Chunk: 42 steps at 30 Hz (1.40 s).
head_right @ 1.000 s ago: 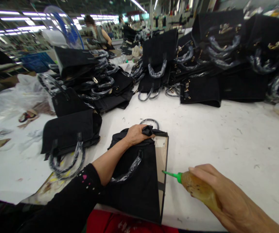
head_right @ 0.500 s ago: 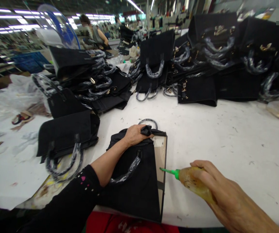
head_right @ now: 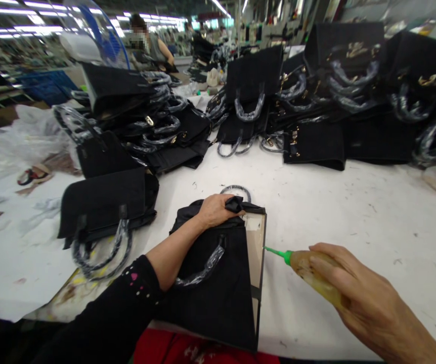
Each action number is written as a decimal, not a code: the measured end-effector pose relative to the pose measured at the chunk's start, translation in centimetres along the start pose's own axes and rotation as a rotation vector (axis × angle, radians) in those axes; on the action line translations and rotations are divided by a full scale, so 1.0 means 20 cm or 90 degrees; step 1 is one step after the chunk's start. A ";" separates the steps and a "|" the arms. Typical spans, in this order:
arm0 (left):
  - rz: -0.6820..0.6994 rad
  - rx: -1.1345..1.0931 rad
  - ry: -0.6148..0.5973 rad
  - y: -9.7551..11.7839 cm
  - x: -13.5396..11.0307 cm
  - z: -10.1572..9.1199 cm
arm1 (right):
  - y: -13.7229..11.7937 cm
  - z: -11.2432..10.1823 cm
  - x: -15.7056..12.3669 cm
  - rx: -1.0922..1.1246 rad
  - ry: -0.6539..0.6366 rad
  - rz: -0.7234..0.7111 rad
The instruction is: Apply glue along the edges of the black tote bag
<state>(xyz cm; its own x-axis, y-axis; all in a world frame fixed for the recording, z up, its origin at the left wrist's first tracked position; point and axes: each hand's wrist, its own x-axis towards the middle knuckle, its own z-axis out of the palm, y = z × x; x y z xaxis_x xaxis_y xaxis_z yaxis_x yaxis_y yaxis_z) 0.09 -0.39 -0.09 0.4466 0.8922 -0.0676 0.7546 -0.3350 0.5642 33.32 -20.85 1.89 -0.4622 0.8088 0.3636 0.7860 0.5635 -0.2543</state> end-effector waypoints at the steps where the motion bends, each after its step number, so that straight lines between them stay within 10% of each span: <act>1: 0.001 0.000 0.001 0.00 0.00 0.00 | 0.00 0.00 0.00 -0.002 0.007 -0.004; 42: -0.002 -0.017 0.004 -0.01 0.00 -0.01 | -0.05 0.00 -0.06 0.208 -0.035 -0.018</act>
<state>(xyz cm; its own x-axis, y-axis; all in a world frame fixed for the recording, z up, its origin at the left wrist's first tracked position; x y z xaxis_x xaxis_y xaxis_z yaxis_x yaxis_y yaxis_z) -0.11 -0.19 -0.13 0.4413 0.8951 -0.0635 0.7429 -0.3247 0.5853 33.03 -22.45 1.66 -0.5104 0.7947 0.3286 0.6034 0.6032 -0.5216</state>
